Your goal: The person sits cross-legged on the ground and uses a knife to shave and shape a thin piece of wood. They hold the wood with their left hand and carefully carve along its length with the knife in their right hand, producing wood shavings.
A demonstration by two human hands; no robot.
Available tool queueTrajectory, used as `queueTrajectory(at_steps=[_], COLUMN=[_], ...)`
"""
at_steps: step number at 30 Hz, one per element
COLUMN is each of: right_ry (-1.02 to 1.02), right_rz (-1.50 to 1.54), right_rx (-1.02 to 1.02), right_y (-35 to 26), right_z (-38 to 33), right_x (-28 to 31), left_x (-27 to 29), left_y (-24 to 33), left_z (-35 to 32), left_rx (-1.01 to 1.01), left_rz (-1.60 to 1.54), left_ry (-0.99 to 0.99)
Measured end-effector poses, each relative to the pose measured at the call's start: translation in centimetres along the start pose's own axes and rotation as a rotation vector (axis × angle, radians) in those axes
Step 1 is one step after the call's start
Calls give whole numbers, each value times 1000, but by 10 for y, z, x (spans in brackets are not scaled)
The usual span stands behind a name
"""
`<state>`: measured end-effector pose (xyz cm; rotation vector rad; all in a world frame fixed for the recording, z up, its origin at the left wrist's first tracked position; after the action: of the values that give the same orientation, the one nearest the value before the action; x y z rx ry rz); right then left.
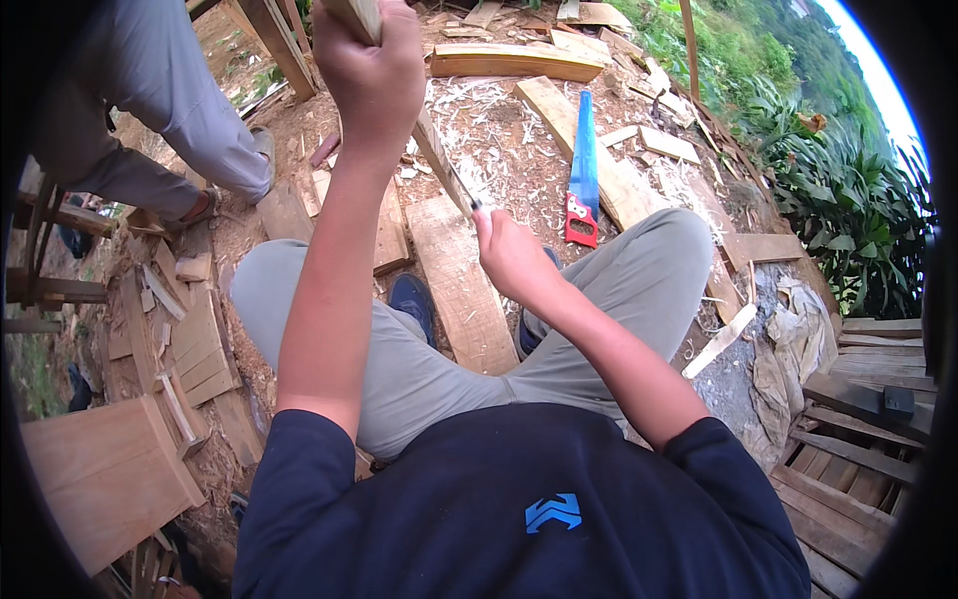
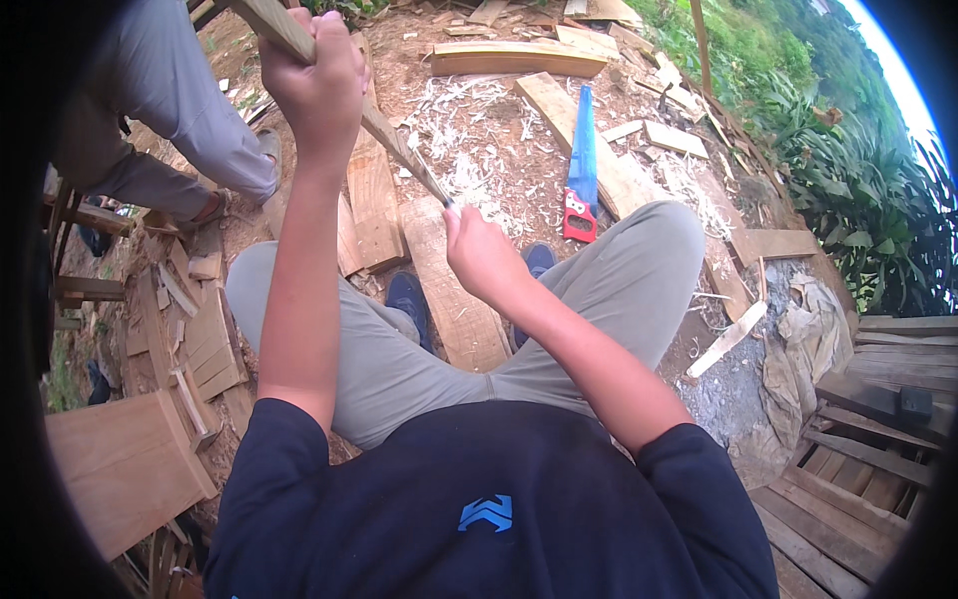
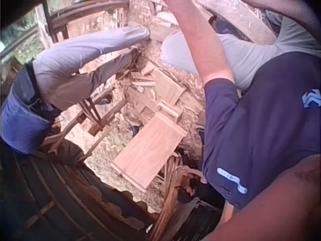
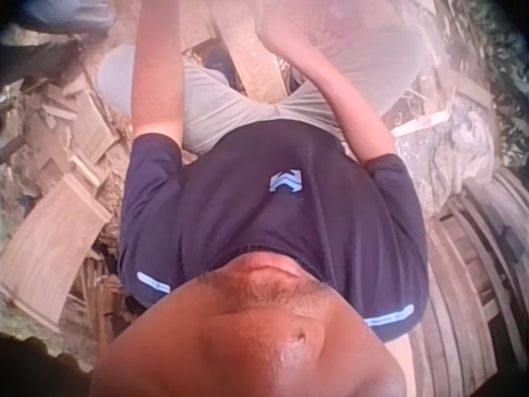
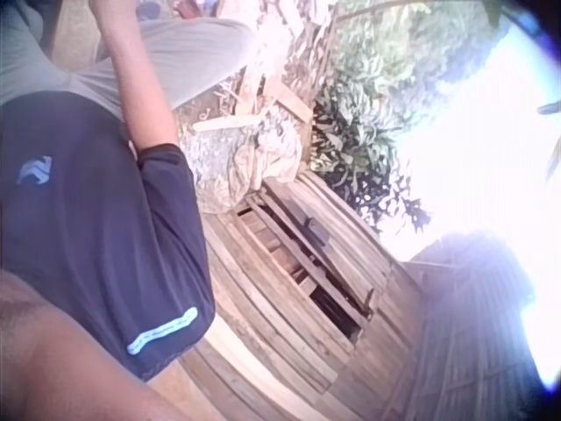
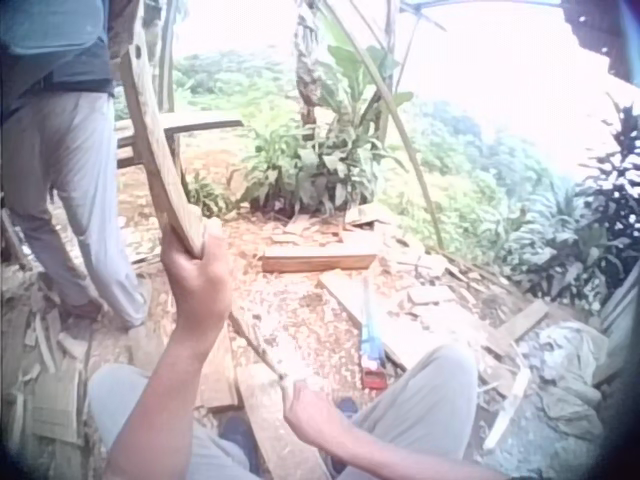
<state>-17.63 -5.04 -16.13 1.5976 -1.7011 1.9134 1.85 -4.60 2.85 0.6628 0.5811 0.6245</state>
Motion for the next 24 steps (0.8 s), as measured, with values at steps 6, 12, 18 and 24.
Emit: queueTrajectory(at_steps=[6,12,18,24], right_ry=[79,16,-113,-175], right_rz=[88,9,-99,454], right_rx=[13,27,25,-196], right_y=[-14,-12,-26,13], right_z=[-1,-3,8,2], right_x=[29,11,45,4], left_x=[10,7,5,1], left_y=[0,1,7,-29], left_z=[-5,-2,-6,-14], left_rx=[7,-88,-8,52], left_rz=[119,68,128,108], left_ry=[72,173,73,34])
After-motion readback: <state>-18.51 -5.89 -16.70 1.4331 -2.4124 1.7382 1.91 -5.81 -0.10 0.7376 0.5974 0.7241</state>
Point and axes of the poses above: each hand's wrist, its own z-axis towards the middle knuckle, its own x-axis out of the back of the hand, y = z × x, the point moved 7 cm from there along z, towards the middle knuckle, and after that the axes turned 2 degrees about y, right-handed, at the moved point
